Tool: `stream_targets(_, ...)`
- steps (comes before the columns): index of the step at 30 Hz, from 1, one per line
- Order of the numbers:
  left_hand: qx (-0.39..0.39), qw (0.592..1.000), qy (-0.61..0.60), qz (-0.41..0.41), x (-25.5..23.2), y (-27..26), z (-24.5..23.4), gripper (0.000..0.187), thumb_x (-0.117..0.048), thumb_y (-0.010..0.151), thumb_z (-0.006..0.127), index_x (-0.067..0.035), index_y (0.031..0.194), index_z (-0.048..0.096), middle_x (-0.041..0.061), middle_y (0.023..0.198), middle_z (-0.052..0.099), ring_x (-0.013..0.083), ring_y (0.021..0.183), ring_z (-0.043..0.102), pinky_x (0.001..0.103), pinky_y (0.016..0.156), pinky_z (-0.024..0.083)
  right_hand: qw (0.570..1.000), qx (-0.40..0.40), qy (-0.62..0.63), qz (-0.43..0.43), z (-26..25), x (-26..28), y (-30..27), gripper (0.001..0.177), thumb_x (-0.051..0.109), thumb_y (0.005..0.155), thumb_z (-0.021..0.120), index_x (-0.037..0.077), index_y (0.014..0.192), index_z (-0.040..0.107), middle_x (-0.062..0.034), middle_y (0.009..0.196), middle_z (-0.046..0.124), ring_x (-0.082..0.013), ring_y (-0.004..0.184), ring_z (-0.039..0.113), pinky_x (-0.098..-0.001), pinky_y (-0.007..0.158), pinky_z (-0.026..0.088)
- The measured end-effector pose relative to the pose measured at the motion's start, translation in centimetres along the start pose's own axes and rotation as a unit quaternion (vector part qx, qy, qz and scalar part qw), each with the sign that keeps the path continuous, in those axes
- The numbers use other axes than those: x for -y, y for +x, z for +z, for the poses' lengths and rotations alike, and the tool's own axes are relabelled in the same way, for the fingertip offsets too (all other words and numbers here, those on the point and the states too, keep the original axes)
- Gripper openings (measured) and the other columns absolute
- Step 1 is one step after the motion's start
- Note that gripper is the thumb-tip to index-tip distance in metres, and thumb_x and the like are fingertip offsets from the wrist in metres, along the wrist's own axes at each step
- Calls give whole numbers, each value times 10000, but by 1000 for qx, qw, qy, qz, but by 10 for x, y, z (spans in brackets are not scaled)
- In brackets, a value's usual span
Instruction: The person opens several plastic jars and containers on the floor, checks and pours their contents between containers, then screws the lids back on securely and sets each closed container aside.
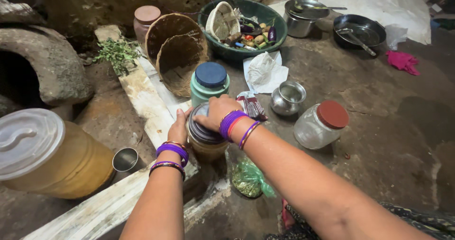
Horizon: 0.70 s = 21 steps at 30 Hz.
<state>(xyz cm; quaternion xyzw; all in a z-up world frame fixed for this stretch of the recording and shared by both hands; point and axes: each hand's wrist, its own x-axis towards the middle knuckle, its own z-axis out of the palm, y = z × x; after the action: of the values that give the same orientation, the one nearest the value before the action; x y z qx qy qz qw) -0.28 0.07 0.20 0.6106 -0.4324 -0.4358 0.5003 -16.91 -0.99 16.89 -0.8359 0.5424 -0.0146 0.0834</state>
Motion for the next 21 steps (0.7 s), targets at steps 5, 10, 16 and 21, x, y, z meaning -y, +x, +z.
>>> stream_targets(5, 1, 1000, 8, -10, -9, -1, -3, 747, -593, 1029, 165, -175, 1375, 678, 127, 1349, 686, 267, 1309, 586, 332, 1139, 363, 992, -5, -14, -126, -6, -3, -2, 830, 601, 643, 769, 151, 1330, 646, -286, 1202, 613, -512, 1085, 586, -509, 960, 474)
stream_targets(10, 9, 999, -41, -12, -12, -4, -1, 721, -593, 1040, 189, -163, 1370, 665, 116, 1386, 673, 273, 1314, 586, 351, 1134, 382, 1000, 16, 7, 3, -13, 9, -8, 849, 680, 731, 719, 25, 1266, 640, -298, 1219, 641, -454, 1165, 628, -473, 1036, 513)
stream_targets(16, 11, 994, -84, -72, -16, -4, 0, 700, -580, 1028, 205, -188, 1383, 663, 116, 1384, 670, 286, 1285, 588, 385, 1096, 425, 998, -12, 5, -63, -15, 5, -14, 814, 605, 640, 750, 118, 1281, 634, -304, 1180, 591, -516, 1103, 575, -542, 946, 494)
stream_targets(21, 5, 999, -40, -14, -16, -6, -1, 713, -596, 1032, 204, -169, 1376, 660, 122, 1392, 663, 261, 1308, 576, 346, 1130, 379, 999, -21, 3, -37, -10, 11, -14, 765, 629, 711, 709, 69, 1232, 669, -304, 1185, 623, -508, 1106, 603, -521, 1008, 505)
